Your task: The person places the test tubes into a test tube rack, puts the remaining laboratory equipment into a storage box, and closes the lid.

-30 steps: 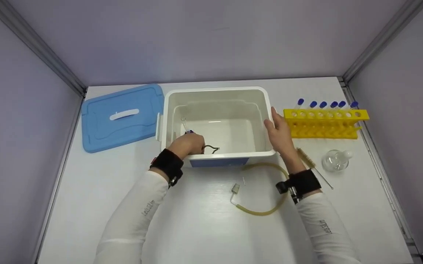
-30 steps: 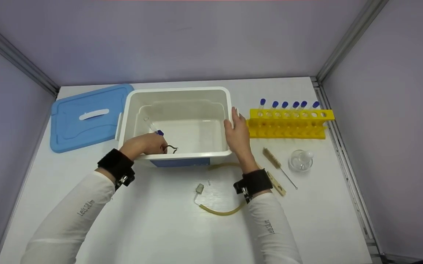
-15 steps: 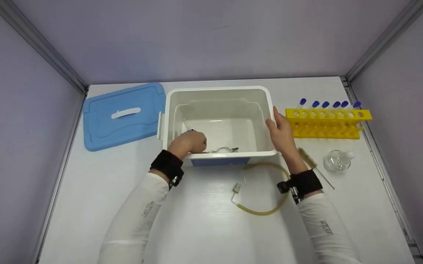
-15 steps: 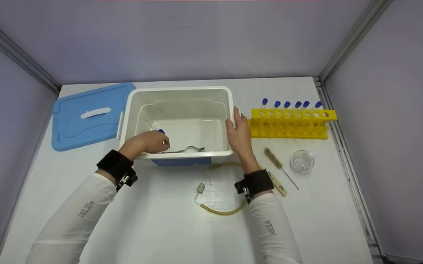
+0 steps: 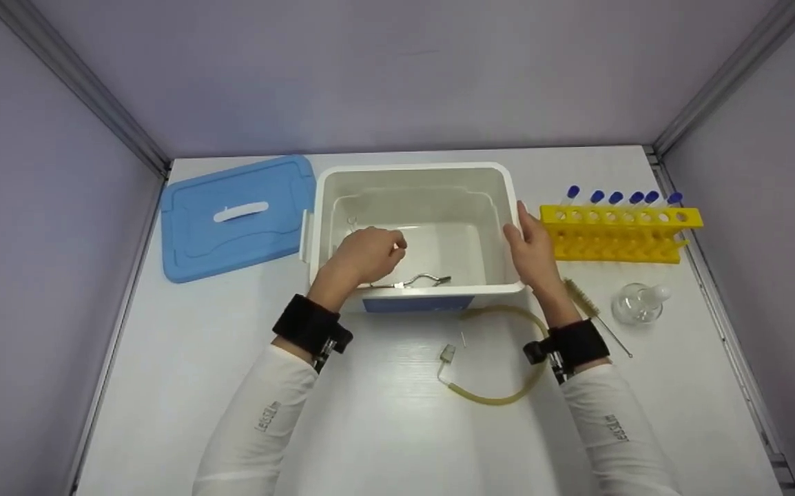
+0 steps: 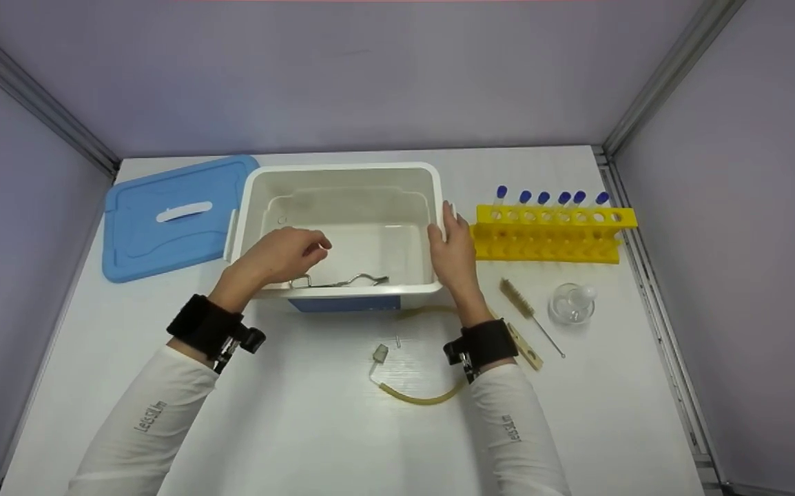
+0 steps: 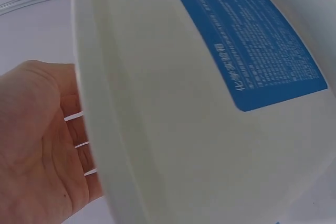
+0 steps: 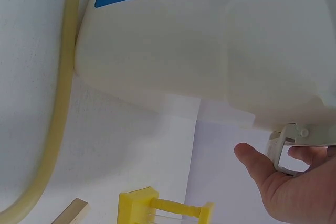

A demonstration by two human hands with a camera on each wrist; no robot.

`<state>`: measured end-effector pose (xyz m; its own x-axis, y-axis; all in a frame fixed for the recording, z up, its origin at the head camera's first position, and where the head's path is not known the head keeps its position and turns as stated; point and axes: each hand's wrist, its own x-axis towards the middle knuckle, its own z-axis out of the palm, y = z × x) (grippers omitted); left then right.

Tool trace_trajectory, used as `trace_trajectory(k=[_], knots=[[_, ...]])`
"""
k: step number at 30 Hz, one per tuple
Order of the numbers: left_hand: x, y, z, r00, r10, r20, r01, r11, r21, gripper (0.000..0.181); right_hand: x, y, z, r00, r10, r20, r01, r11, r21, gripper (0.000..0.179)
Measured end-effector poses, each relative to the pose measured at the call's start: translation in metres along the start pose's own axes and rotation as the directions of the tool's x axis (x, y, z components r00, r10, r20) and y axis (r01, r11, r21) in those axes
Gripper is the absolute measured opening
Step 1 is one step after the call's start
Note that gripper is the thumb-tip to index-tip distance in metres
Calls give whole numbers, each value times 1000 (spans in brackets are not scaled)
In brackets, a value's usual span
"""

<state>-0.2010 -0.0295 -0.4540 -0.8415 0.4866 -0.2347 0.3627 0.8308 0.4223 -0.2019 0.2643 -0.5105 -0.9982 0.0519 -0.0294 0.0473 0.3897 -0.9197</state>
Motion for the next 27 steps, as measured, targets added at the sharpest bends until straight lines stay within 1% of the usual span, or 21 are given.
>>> trace_trajectory(k=[3, 6, 9, 11, 15, 19, 21, 24, 27], knots=[[-6, 3, -7, 997, 8, -81, -8, 1000, -4, 33, -1, 0, 0, 1000, -5, -2, 5, 1000, 5, 55], [-13, 2, -14, 987, 6, -163, -8, 1000, -10, 32, -1, -1, 0, 1000, -11, -2, 11, 1000, -8, 55], [-20, -1, -20, 969, -11, -246, 5, 1000, -27, 32, -1, 0, 0, 1000, -10, -3, 10, 1000, -18, 54], [-25, -5, -22, 952, -22, -306, 12, 999, -33, 31, -1, 1, -1, 1000, -7, -2, 7, 1000, -16, 55], [-34, -15, -20, 904, -39, -426, 25, 999, -39, 28, -1, 2, -1, 1000, 0, -1, 0, 1000, -24, 56], [-39, -26, -11, 848, -57, -527, 42, 998, -39, 27, -1, 2, -1, 1000, 11, -3, -11, 999, -45, 56], [-41, -32, -5, 817, -68, -572, 49, 998, -48, 27, -1, 2, -1, 1000, 11, -6, -11, 999, -50, 56], [-42, -40, 5, 775, -88, -625, 66, 996, -58, 27, 0, 2, -1, 1000, 5, -12, -6, 999, -50, 55], [-41, -48, 13, 739, -124, -663, 107, 992, -66, 30, 1, 2, 0, 1000, 1, -10, -1, 999, -45, 55]])
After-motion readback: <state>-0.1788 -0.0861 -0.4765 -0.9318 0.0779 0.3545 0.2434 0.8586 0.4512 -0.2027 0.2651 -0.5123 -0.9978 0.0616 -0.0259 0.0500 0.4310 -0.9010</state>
